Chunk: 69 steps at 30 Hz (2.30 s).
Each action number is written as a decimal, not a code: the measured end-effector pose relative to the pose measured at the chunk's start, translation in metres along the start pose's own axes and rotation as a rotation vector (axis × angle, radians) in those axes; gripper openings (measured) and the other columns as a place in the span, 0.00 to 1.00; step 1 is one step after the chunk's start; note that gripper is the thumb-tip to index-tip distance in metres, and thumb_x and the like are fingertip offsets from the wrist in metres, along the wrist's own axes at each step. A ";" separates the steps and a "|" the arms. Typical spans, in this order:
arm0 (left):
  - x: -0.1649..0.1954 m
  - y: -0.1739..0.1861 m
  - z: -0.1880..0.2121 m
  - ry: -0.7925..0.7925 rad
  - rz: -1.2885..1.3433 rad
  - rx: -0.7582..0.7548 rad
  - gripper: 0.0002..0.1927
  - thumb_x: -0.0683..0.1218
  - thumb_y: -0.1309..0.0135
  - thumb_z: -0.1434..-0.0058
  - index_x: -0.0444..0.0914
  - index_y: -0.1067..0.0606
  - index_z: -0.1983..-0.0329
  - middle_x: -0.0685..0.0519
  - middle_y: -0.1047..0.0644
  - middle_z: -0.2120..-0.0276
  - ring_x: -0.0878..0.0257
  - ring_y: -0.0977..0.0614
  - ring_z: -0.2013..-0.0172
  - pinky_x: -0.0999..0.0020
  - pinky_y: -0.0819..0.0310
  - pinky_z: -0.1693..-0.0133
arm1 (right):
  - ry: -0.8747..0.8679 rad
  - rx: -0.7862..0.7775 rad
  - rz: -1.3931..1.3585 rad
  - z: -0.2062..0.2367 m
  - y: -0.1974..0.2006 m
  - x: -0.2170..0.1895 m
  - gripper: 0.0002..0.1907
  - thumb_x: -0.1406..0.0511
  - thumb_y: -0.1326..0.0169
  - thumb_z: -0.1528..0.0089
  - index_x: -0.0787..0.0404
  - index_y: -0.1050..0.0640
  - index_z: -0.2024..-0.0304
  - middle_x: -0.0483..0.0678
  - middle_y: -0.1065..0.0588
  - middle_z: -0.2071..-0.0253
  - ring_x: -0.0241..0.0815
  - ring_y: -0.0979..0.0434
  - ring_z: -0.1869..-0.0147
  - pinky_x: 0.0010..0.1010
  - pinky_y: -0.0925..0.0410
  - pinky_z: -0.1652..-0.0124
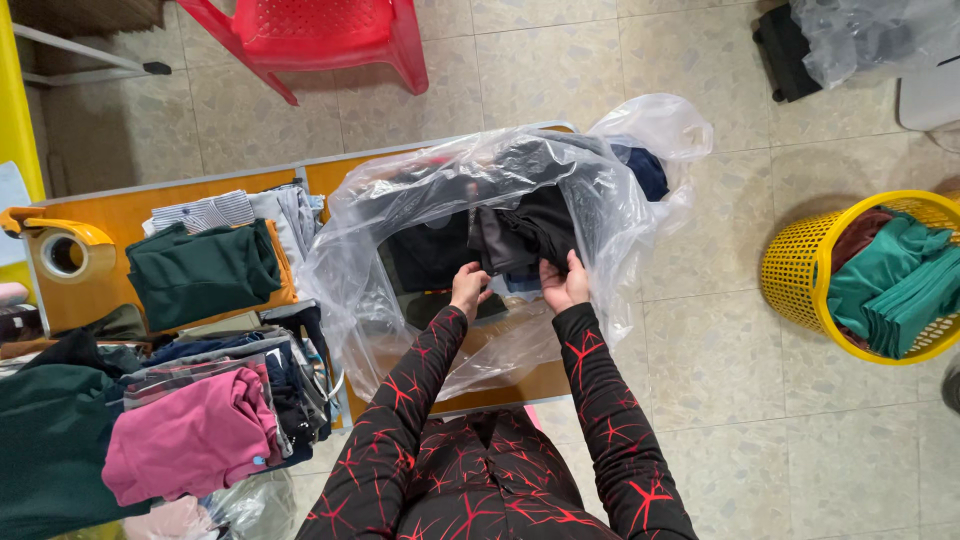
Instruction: The person takes folded clothing items out of large plastic bags on a table and stacks them into sorted piles by type and color, pressing each stack flat with their hands. They work through several bags, building up piles of shirts, pants, and jackets across the tabletop.
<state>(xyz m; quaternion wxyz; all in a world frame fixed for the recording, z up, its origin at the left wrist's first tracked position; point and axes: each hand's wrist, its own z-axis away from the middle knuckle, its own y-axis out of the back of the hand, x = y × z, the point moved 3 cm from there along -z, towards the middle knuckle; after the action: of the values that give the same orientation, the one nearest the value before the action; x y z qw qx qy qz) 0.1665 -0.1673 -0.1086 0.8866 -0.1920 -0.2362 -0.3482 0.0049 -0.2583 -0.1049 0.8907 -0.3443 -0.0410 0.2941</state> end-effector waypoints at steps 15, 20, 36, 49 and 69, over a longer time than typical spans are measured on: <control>0.014 -0.040 -0.006 0.080 0.411 -0.372 0.22 0.56 0.48 0.41 0.41 0.29 0.48 0.49 0.22 0.51 0.53 0.23 0.46 0.53 0.37 0.40 | -0.008 0.084 0.121 0.003 0.023 0.016 0.17 0.56 0.41 0.37 0.57 0.21 0.50 0.46 0.20 0.52 0.46 0.20 0.51 0.40 0.26 0.51; 0.003 -0.056 0.010 -0.038 0.493 -0.309 0.43 0.62 0.40 0.42 0.45 0.43 0.29 0.55 0.29 0.36 0.56 0.30 0.37 0.49 0.43 0.38 | 0.099 0.061 0.091 -0.002 0.018 0.020 0.13 0.64 0.41 0.36 0.60 0.21 0.50 0.48 0.20 0.50 0.47 0.19 0.48 0.41 0.25 0.48; 0.000 -0.039 -0.008 -0.173 0.466 0.032 0.23 0.46 0.35 0.43 0.31 0.23 0.47 0.48 0.18 0.52 0.58 0.17 0.53 0.62 0.25 0.48 | 0.213 0.165 0.279 0.025 0.059 -0.005 0.12 0.52 0.45 0.34 0.48 0.26 0.55 0.39 0.25 0.55 0.39 0.29 0.54 0.37 0.39 0.63; -0.013 0.121 0.019 0.118 0.673 -0.186 0.24 0.56 0.42 0.42 0.34 0.20 0.52 0.47 0.16 0.56 0.53 0.15 0.57 0.57 0.22 0.48 | -0.048 -0.026 0.366 0.008 0.035 0.030 0.24 0.47 0.53 0.32 0.57 0.24 0.47 0.47 0.22 0.48 0.44 0.21 0.45 0.39 0.28 0.45; -0.023 0.190 0.076 -0.301 -0.077 -0.412 0.16 0.39 0.35 0.45 0.28 0.20 0.53 0.49 0.16 0.59 0.63 0.16 0.58 0.67 0.23 0.50 | -0.162 -0.253 0.796 0.070 0.117 0.007 0.43 0.38 0.59 0.33 0.66 0.33 0.32 0.57 0.29 0.35 0.54 0.28 0.35 0.47 0.35 0.38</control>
<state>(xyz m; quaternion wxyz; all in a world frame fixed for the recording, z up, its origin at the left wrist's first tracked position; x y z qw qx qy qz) 0.2647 0.0135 -0.0926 0.7696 -0.4090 -0.2969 -0.3901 -0.0666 -0.1445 -0.1269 0.6522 -0.4156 -0.0106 0.6338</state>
